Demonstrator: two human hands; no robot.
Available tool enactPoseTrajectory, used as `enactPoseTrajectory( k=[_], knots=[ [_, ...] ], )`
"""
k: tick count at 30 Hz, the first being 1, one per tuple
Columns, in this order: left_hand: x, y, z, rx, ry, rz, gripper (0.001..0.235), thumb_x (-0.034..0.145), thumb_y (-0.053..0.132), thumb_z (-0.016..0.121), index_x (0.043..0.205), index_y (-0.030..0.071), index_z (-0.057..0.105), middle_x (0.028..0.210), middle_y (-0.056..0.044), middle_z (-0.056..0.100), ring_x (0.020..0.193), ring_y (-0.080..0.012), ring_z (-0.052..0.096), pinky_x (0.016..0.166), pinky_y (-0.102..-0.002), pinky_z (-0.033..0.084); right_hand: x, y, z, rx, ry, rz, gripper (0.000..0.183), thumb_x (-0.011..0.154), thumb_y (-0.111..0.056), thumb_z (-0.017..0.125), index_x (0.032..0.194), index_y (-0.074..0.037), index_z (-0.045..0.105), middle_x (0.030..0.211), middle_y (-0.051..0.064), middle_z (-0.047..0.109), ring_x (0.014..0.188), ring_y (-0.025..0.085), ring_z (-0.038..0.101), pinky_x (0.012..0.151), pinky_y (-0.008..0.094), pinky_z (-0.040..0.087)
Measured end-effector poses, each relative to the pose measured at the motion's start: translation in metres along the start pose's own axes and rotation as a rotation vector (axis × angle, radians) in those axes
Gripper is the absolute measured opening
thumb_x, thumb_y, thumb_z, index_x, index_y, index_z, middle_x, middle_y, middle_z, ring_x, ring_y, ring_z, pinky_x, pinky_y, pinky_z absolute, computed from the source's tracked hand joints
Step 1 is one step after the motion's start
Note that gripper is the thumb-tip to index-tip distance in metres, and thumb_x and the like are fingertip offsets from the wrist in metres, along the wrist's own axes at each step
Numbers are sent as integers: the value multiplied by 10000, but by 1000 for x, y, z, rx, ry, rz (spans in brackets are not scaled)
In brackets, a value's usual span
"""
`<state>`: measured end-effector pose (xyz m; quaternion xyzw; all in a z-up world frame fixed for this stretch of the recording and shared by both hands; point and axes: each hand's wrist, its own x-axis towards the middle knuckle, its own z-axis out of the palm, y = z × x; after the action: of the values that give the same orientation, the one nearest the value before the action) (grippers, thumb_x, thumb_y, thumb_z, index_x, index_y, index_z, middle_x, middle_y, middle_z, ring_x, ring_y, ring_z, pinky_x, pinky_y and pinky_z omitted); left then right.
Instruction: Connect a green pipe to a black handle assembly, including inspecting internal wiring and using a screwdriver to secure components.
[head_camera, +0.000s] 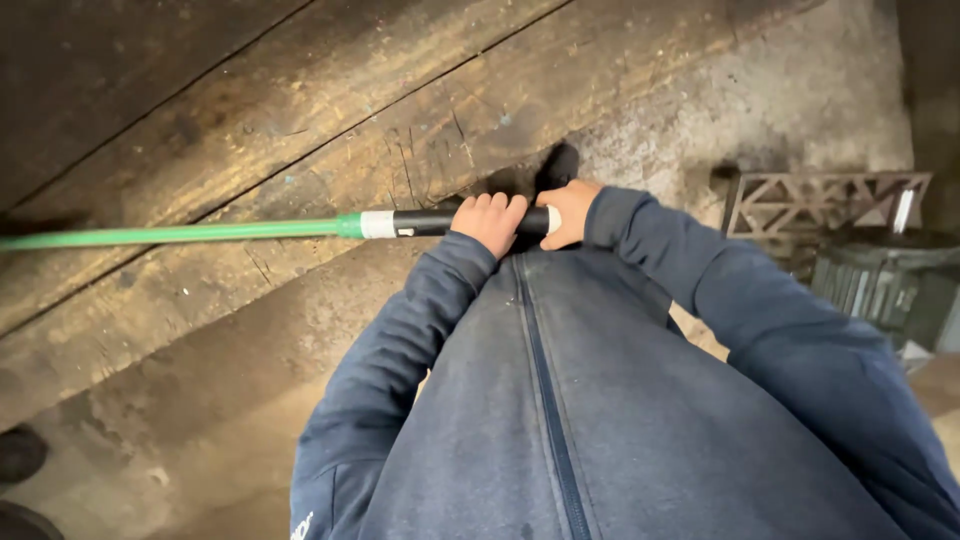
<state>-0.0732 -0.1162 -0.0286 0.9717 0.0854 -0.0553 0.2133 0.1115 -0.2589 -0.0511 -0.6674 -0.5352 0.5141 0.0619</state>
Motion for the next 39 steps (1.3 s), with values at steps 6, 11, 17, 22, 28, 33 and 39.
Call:
enactPoseTrajectory(
  k=[6, 11, 17, 22, 28, 33, 39],
  knots=[
    [4, -1, 4, -19, -94, -26, 253, 797, 208, 729, 993, 138, 584, 851, -103, 666, 774, -326, 691, 644, -475, 539, -12, -17, 4, -67, 136, 90, 576, 691, -474, 796, 1163, -165, 680, 896, 193, 742, 850, 430, 704, 797, 532, 555],
    [20, 1, -19, -19, -172, -52, 312, 758, 227, 765, 985, 126, 577, 859, -115, 679, 777, -336, 704, 635, -478, 551, -25, -18, 6, -254, 359, -15, 469, 752, -372, 803, 1130, -159, 625, 905, 111, 712, 847, 358, 709, 690, 517, 547],
    [20, -2, -23, -16, -170, -44, 352, 741, 248, 799, 985, 130, 574, 860, -110, 678, 785, -332, 708, 648, -476, 555, -37, -20, -10, -234, 519, -146, 554, 725, -385, 862, 1166, -153, 621, 926, 92, 674, 882, 315, 691, 706, 445, 547],
    [14, -11, -23, -11, -162, -69, 368, 728, 255, 813, 990, 143, 579, 864, -106, 673, 797, -329, 703, 666, -472, 554, -11, 41, 32, 883, 260, -263, 578, 912, -389, 780, 1331, -77, 534, 1076, 73, 713, 962, 175, 690, 776, 331, 575],
    [9, -22, -26, -37, -114, -42, 401, 702, 253, 824, 998, 133, 582, 871, -97, 665, 812, -327, 694, 679, -469, 552, 4, 37, 59, 1141, -38, 121, 385, 1021, -399, 592, 1241, -83, 593, 862, 53, 718, 606, 101, 610, 498, 258, 474],
    [8, -25, -25, -52, -95, -32, 377, 718, 219, 804, 1011, 130, 584, 888, -101, 673, 835, -332, 697, 681, -465, 558, -8, 20, 47, 833, 345, -257, 496, 972, -238, 755, 1374, -31, 551, 1133, 117, 688, 1023, 224, 670, 866, 366, 555],
    [12, -23, -35, -56, -172, -67, 331, 749, 229, 780, 1002, 129, 592, 884, -113, 694, 827, -345, 705, 662, -483, 555, -24, -6, 12, -4, 693, -378, 599, 863, -202, 826, 1386, -63, 569, 1243, 172, 680, 1125, 365, 663, 937, 413, 547]
  ],
)
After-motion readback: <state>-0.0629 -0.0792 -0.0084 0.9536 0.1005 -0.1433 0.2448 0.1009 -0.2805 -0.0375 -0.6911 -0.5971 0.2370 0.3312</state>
